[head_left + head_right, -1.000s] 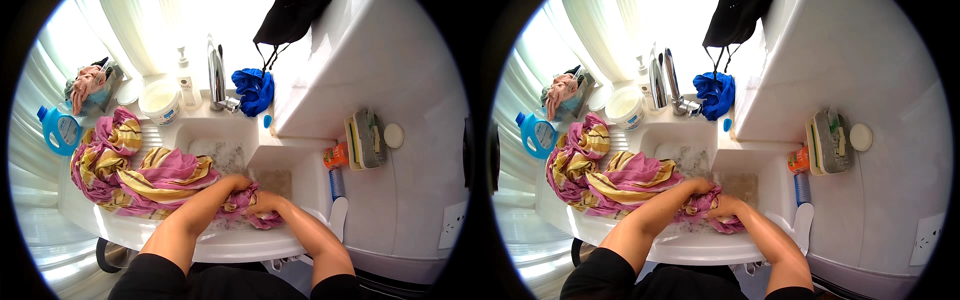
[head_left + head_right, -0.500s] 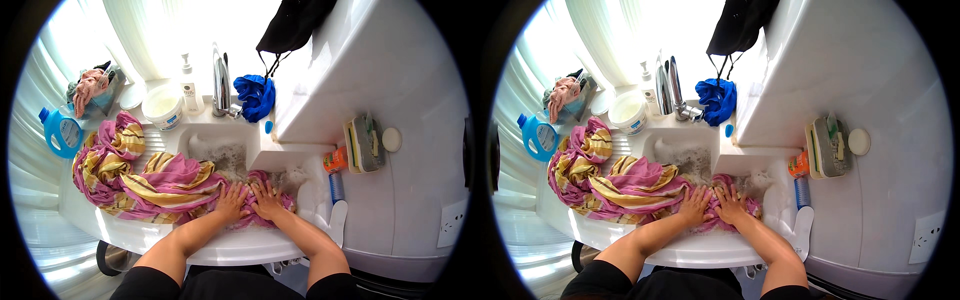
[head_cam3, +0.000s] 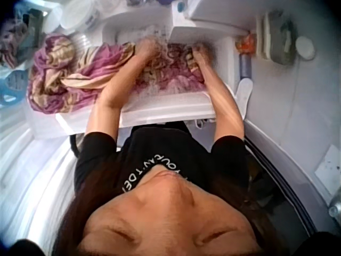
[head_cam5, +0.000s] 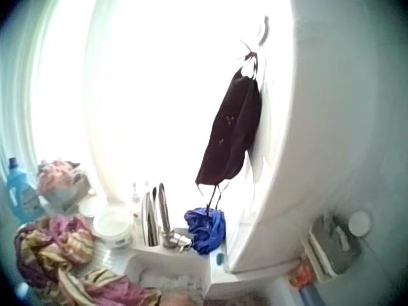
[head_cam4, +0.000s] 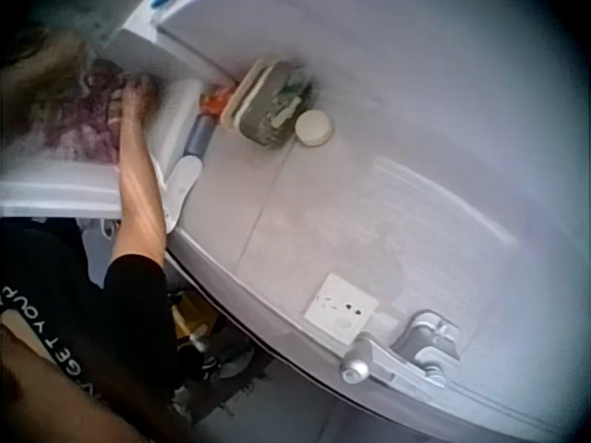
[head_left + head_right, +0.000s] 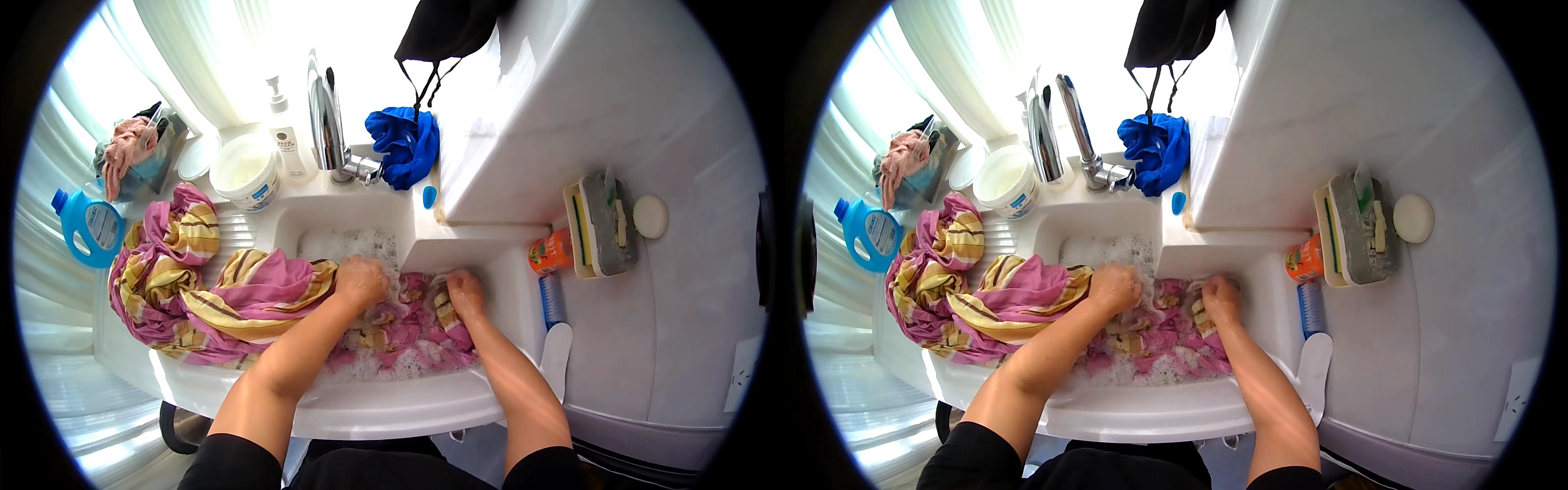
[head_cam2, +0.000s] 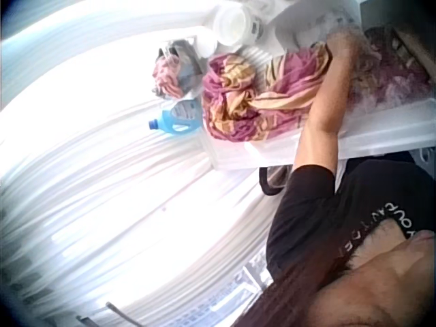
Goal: The person washes a pink and yellow striped fabric in a sink by hand, scrubbing and squeezing it in soapy water.
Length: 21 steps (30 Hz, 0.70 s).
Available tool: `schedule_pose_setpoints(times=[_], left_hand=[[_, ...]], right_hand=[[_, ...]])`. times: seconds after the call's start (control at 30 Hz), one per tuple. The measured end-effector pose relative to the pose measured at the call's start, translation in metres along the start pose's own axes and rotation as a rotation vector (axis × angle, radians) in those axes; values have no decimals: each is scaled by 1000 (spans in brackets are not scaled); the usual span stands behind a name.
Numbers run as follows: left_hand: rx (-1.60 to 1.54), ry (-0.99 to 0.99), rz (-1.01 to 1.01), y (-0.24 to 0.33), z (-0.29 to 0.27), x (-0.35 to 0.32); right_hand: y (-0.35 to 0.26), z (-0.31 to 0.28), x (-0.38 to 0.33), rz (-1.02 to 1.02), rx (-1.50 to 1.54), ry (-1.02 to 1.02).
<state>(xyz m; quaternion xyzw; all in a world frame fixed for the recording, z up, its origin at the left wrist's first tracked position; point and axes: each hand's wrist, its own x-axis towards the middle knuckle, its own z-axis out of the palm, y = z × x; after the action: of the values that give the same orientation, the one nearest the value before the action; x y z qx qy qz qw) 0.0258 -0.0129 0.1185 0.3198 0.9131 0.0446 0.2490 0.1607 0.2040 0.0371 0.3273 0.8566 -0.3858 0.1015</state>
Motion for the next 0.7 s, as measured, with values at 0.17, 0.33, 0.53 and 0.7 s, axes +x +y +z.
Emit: schedule_pose_setpoints(times=[0.17,0.33,0.53,0.7], left_hand=[[172,-28,-294,-40,35,8],[-256,-138,-116,-42,34,-17],[-763,-94,331,-51,16,-117],[-230,148,441,-31,24,-157]], right_hand=[[39,75,16,344,139,401],[-36,59,-20,347,889,-425],[-71,-1,-86,-116,714,-852],[-90,-12,-141,-419,-535,-626]])
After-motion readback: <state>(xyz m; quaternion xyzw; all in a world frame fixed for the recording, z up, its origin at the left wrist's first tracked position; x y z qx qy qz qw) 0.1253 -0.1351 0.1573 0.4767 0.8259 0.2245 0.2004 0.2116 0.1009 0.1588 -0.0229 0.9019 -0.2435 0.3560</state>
